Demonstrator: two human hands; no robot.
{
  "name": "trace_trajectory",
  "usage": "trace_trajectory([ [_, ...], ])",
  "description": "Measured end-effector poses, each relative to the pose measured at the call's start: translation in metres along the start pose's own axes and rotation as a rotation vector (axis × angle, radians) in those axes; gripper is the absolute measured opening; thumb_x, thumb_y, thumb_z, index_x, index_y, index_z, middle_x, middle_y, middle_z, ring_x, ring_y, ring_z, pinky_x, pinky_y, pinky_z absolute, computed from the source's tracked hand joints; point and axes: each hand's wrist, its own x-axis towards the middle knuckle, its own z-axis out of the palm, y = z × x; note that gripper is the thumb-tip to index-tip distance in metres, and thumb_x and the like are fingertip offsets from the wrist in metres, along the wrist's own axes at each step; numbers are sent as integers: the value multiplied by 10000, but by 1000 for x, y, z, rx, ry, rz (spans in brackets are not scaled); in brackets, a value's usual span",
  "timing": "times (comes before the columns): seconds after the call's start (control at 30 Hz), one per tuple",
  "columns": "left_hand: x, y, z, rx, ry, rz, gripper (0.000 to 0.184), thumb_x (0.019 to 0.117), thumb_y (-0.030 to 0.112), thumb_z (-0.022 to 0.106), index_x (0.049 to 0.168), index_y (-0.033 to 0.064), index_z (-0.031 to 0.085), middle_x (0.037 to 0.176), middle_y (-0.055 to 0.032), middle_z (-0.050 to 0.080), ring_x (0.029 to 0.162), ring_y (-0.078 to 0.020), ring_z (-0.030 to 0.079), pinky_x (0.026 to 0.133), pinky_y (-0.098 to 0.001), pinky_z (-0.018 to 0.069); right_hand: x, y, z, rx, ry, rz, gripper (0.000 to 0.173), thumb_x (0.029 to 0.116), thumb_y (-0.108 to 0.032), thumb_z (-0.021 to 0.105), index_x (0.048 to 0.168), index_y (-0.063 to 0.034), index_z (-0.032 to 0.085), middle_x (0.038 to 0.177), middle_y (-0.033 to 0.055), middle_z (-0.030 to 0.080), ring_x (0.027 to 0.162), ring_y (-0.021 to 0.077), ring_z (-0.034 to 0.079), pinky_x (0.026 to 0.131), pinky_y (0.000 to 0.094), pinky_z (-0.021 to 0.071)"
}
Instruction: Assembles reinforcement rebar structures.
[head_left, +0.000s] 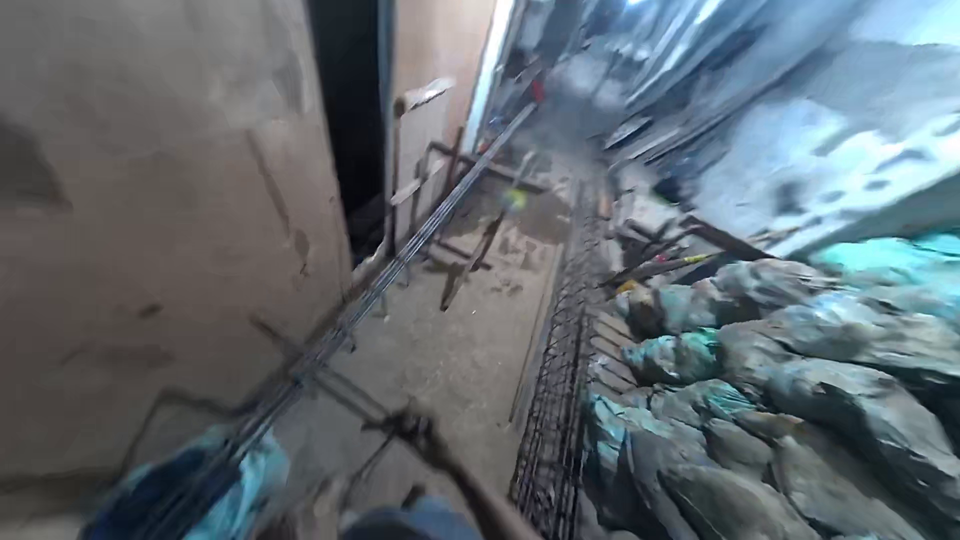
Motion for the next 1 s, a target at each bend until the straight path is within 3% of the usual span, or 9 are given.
trace_trajectory([
  [0.2, -33, -121, 0, -311, -103, -203, 509, 1034, 294, 612, 1454, 19, 529, 1314, -259, 628, 1143, -417, 656, 1015, -599, 500, 72, 51, 7, -11, -290, 102, 211, 883, -18, 741, 1085, 42, 723, 1050, 76, 734, 977, 77, 684, 940, 285, 565],
  [0.27, -48, -139, 4, -397, -62, -249, 406, 1076, 251, 517, 1399, 18, 594, 1343, -235, 630, 1228, -387, 627, 1084, -566, 463, 94, 67, 15, -178, -399, 187, 236, 895, -56, 745, 1115, 27, 725, 1089, 115, 726, 1014, 136, 681, 977, 336, 546],
  [0.37, -70, -144, 14, -483, 46, -326, 325, 1081, 177, 468, 1237, 11, 699, 1186, -200, 711, 1124, -349, 678, 1028, -564, 494, 116, 105, 26, -410, -551, 375, 320, 904, -154, 768, 1212, -73, 734, 1207, 137, 708, 1105, 243, 674, 1029, 457, 518],
  [0.53, -86, -123, 35, -594, 145, -462, 298, 1068, 125, 475, 1215, -4, 700, 1073, -172, 732, 986, -295, 708, 950, -503, 545, 125, 171, 32, -495, -662, 442, 365, 890, -180, 780, 1237, -86, 722, 1139, 153, 712, 1045, 268, 669, 993, 487, 510],
  [0.67, -72, -87, 50, -659, 270, -604, 303, 1067, 159, 481, 1226, 3, 686, 864, -105, 691, 748, -195, 639, 759, -420, 540, 131, 188, 21, -652, -777, 382, 355, 857, -236, 792, 1197, -137, 760, 1318, 223, 616, 1270, 390, 541, 1119, 570, 394],
  [0.73, -56, -69, 62, -699, 357, -649, 309, 1059, 180, 471, 1210, -2, 672, 815, -84, 647, 692, -171, 599, 700, -399, 524, 139, 189, 12, -710, -824, 351, 470, 872, -220, 768, 1335, -189, 695, 1389, 258, 564, 1307, 423, 519, 1111, 574, 420],
  [0.83, -22, -31, 72, -781, 550, -653, 297, 1044, 201, 464, 1157, 48, 693, 816, 20, 670, 708, -70, 619, 702, -281, 544, 152, 142, -5, -793, -867, 383, 807, 862, -60, 721, 1583, -249, 410, 1478, 289, 471, 1343, 476, 483, 1078, 626, 444],
  [0.93, 29, 20, 72, -966, 837, -572, 256, 1034, 117, 476, 1124, 23, 696, 885, 16, 733, 793, -77, 695, 776, -252, 600, 143, 76, -28, -458, -651, 74, 508, 947, -155, 664, 1443, -92, 575, 1324, 191, 627, 1165, 293, 648, 990, 447, 547],
  [1.0, 66, 54, 73, -1196, 1001, -493, 251, 1035, 66, 465, 1137, -22, 677, 937, -56, 728, 844, -159, 707, 823, -327, 613, 128, 31, -41, -206, -690, -116, 424, 1004, -217, 629, 1384, -29, 610, 1309, 153, 663, 1156, 233, 669, 994, 408, 559],
])
